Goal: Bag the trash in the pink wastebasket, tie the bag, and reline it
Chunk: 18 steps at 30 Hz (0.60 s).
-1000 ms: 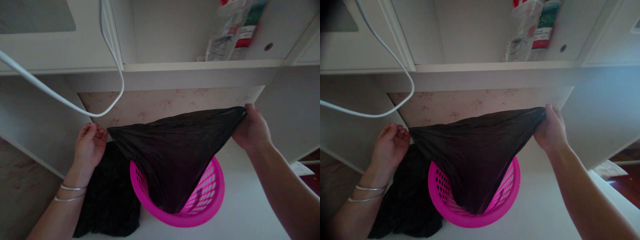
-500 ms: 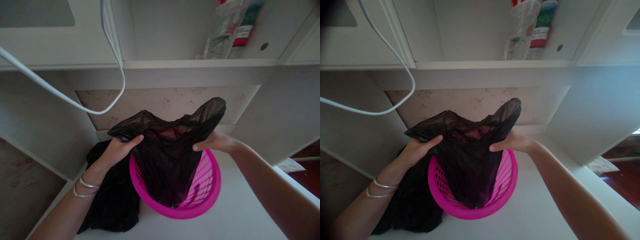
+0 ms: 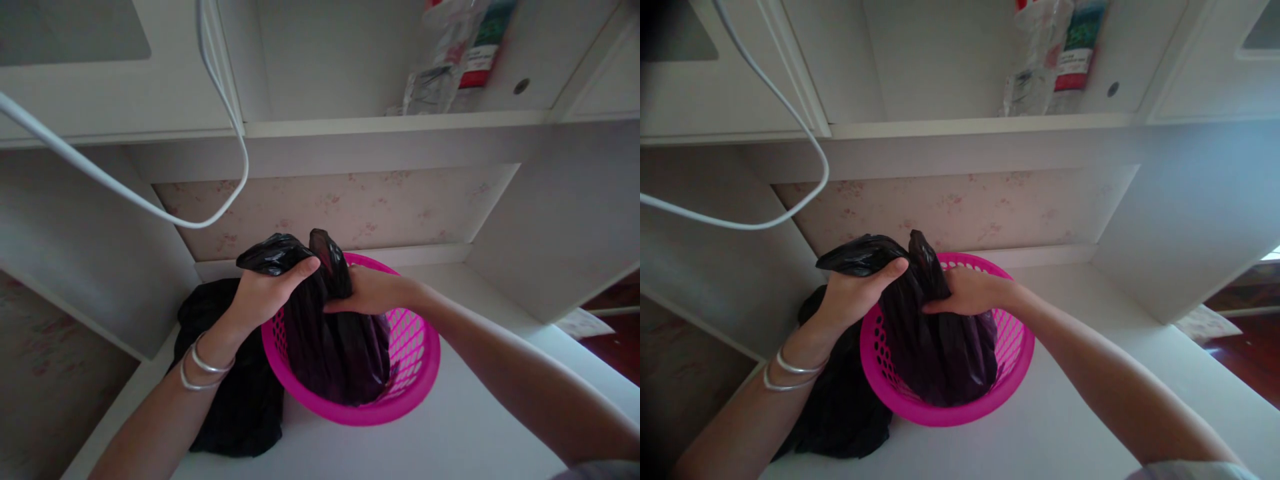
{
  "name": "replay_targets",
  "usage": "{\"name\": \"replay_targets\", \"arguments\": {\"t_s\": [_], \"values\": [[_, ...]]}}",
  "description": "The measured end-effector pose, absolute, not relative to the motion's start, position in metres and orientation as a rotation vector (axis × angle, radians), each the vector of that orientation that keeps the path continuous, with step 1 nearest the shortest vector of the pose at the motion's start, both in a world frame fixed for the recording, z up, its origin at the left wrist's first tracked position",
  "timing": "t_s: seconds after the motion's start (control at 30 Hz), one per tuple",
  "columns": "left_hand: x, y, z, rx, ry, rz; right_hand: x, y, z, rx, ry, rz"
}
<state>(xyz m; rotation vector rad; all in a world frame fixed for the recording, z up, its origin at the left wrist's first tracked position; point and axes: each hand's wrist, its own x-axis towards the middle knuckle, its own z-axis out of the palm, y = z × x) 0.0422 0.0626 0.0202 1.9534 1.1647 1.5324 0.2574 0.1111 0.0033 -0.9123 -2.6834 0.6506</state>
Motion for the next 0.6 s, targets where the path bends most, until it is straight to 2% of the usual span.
{"name": "replay_targets", "arguments": {"t_s": [0.17, 0.3, 0.43, 0.6], "values": [[0.005, 0.048, -0.023, 1.891, 1.073, 1.606, 0.275, 0.121, -0.005, -0.771, -2.525, 0.656], [-0.017, 0.025, -0.062, 2.196, 0.990, 1.477, 0.277, 0.122, -0.001, -0.690, -2.477, 0.600], [-0.011, 0.015, -0.073, 2.439, 0.937, 1.413, 0.272, 0.119, 0.017, -0.634, -2.306, 0.578], [-0.002, 0.025, -0.076, 2.466, 0.947, 1.468, 0.269, 0.122, 0.050, -0.616, -1.980, 0.484]]}}
